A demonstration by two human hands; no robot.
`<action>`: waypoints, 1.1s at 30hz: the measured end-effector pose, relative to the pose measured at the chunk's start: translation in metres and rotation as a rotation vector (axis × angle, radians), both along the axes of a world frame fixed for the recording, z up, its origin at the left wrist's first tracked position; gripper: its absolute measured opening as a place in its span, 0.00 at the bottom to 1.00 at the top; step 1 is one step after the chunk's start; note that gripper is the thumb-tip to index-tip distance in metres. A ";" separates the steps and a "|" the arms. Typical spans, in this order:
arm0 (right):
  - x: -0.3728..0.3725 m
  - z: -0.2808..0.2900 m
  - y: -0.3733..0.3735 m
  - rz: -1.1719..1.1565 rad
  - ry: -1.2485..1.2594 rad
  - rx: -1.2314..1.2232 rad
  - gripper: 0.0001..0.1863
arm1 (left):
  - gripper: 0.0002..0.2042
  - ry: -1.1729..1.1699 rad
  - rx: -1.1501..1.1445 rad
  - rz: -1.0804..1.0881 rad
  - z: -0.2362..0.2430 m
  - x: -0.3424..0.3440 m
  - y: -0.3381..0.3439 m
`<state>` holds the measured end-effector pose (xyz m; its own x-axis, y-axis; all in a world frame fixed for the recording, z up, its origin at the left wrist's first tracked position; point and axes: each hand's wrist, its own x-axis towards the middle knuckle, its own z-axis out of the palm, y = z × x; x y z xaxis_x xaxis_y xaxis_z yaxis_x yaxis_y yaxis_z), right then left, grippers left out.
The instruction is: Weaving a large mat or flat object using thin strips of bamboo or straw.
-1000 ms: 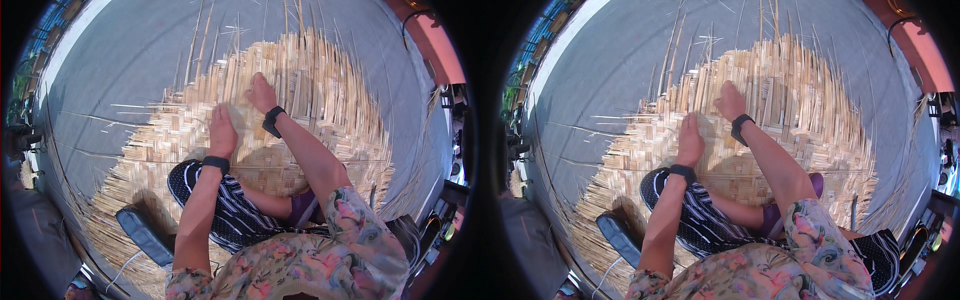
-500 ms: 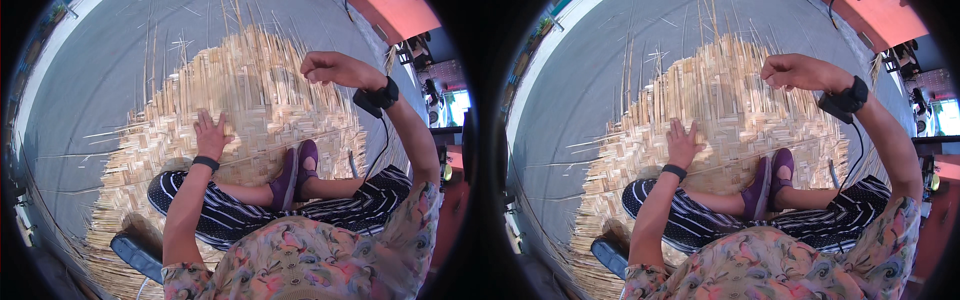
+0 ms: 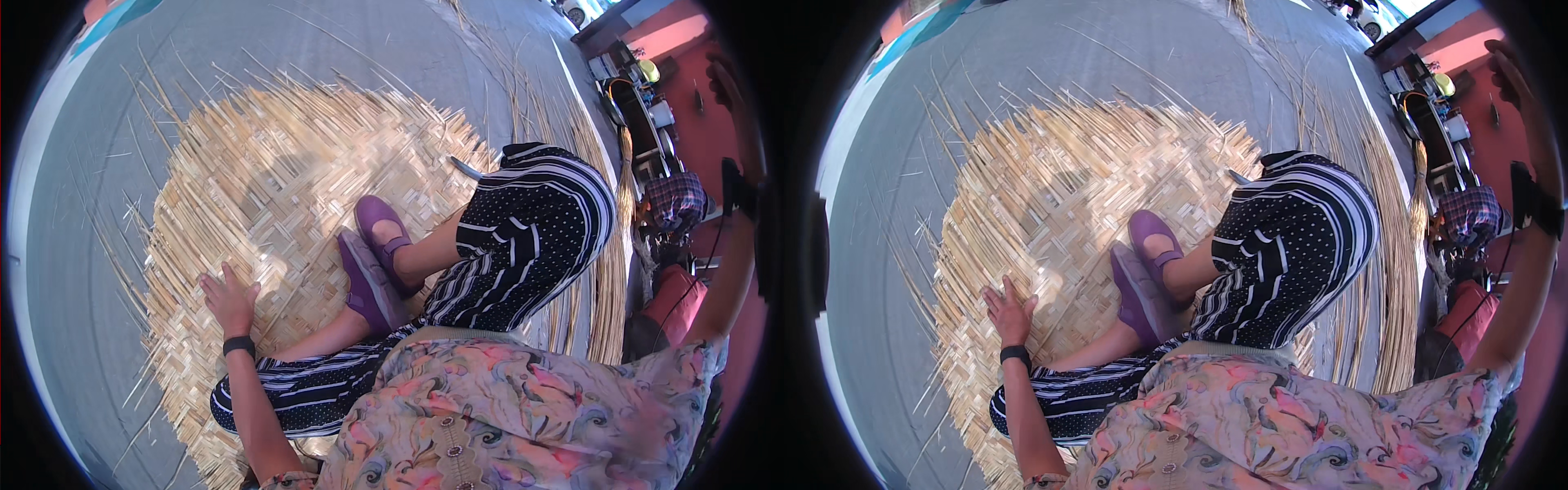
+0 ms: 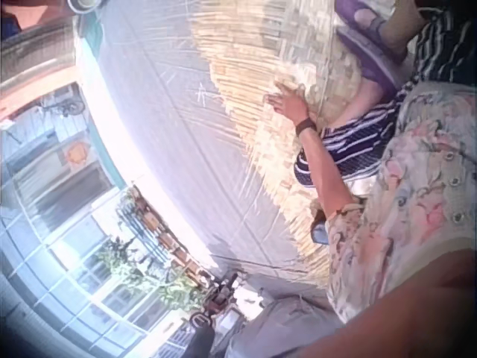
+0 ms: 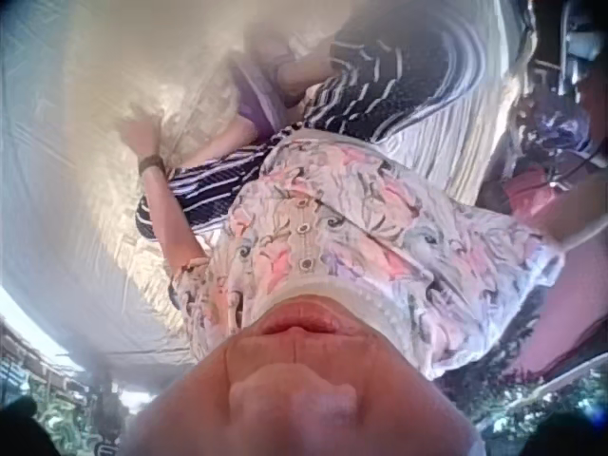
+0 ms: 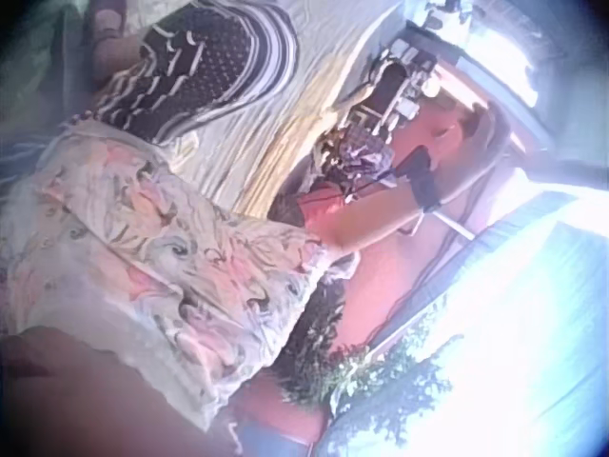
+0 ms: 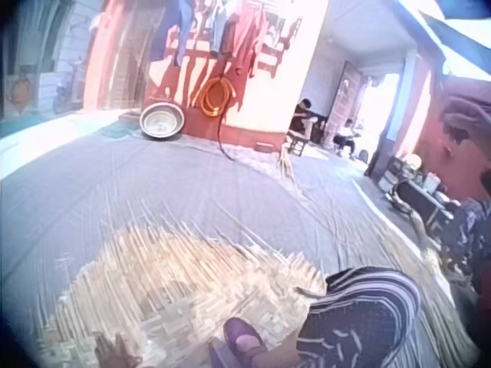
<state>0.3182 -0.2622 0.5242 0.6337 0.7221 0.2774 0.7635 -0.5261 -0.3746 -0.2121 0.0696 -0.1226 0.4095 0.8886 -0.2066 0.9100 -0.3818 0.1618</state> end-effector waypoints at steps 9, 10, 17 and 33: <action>0.112 -0.567 -0.024 -0.197 0.161 -0.371 0.21 | 0.34 -0.891 -0.695 0.372 0.129 -0.089 -0.005; 0.118 -0.594 -0.029 -0.205 0.163 -0.427 0.21 | 0.31 -1.083 -0.659 0.431 0.150 -0.106 -0.012; 0.152 -0.634 -0.016 -0.272 0.158 -0.554 0.20 | 0.16 -1.604 -0.080 1.082 0.243 -0.218 -0.024; 0.099 -0.516 0.076 -0.029 0.146 -0.437 0.20 | 0.11 -1.219 -0.275 1.104 0.091 -0.257 0.113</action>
